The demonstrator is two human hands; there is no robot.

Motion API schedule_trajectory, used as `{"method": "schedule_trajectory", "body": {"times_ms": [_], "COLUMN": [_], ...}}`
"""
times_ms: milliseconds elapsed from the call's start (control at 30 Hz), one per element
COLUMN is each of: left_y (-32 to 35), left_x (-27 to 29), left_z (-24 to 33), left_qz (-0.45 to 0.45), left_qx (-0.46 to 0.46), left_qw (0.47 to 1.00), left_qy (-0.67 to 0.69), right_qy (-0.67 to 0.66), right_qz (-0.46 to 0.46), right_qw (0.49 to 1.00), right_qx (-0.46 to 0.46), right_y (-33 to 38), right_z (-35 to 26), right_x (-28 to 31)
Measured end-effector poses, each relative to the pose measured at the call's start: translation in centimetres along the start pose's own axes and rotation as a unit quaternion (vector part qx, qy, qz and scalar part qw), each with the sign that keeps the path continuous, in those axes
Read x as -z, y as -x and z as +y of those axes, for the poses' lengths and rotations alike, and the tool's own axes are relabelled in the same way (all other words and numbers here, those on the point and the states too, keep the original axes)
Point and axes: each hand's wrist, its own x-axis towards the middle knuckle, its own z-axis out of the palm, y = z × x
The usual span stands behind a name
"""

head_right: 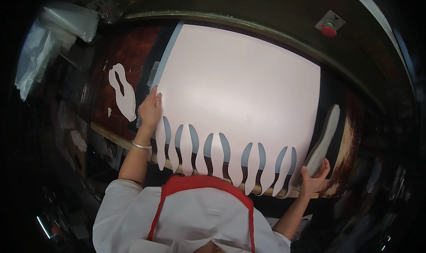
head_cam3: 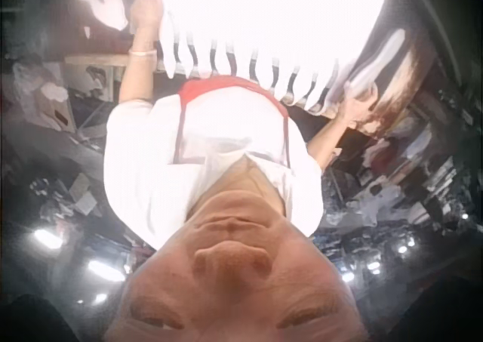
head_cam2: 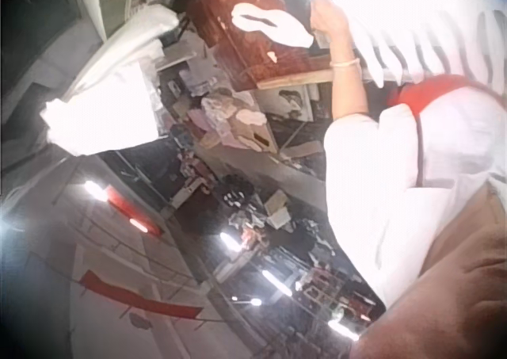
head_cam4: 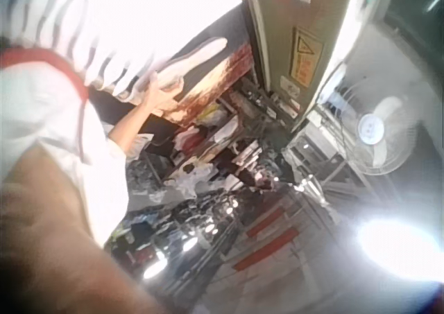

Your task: The person places a sheet of pink material on a hydraulic cutting machine, aligns a shoe-shaped template, and presses a button to cut out multiple insoles. The cut pieces are then removed and stacked.

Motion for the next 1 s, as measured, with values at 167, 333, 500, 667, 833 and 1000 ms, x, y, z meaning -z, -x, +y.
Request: {"method": "schedule_trajectory", "body": {"times_ms": [167, 333, 500, 667, 833, 1000], "left_y": [2.2, 2.9, 2.0, 2.7, 2.4, 3.0], "left_x": [-0.9, -0.6, -0.5, -0.8, -1.2, -0.3], "left_z": [-0.6, -1.2, -0.6, -0.9, -0.6, -1.3], "left_qz": [-0.028, -0.027, -0.034, -0.023, 0.008, 0.015], "left_qx": [-0.036, -0.060, -0.055, -0.044, -0.062, -0.087], "left_qw": [0.998, 0.996, 0.996, 0.994, 0.995, 0.988], "left_qy": [0.038, 0.058, 0.056, 0.098, 0.082, 0.124], "right_qy": [-0.197, -0.199, 0.143, 0.181, 0.173, 0.071], "right_qz": [-0.169, -0.304, -0.195, -0.122, -0.143, -0.103], "right_qw": [0.966, 0.931, 0.948, 0.938, 0.924, 0.960], "right_qx": [0.011, 0.030, 0.208, 0.269, 0.309, 0.253], "right_y": [2.7, 2.7, 7.1, 8.9, 8.3, 3.1], "right_z": [-8.0, -14.5, -16.3, -15.3, -14.1, -12.2], "right_x": [-13.6, -27.9, -38.4, -40.6, -39.5, -32.1]}}
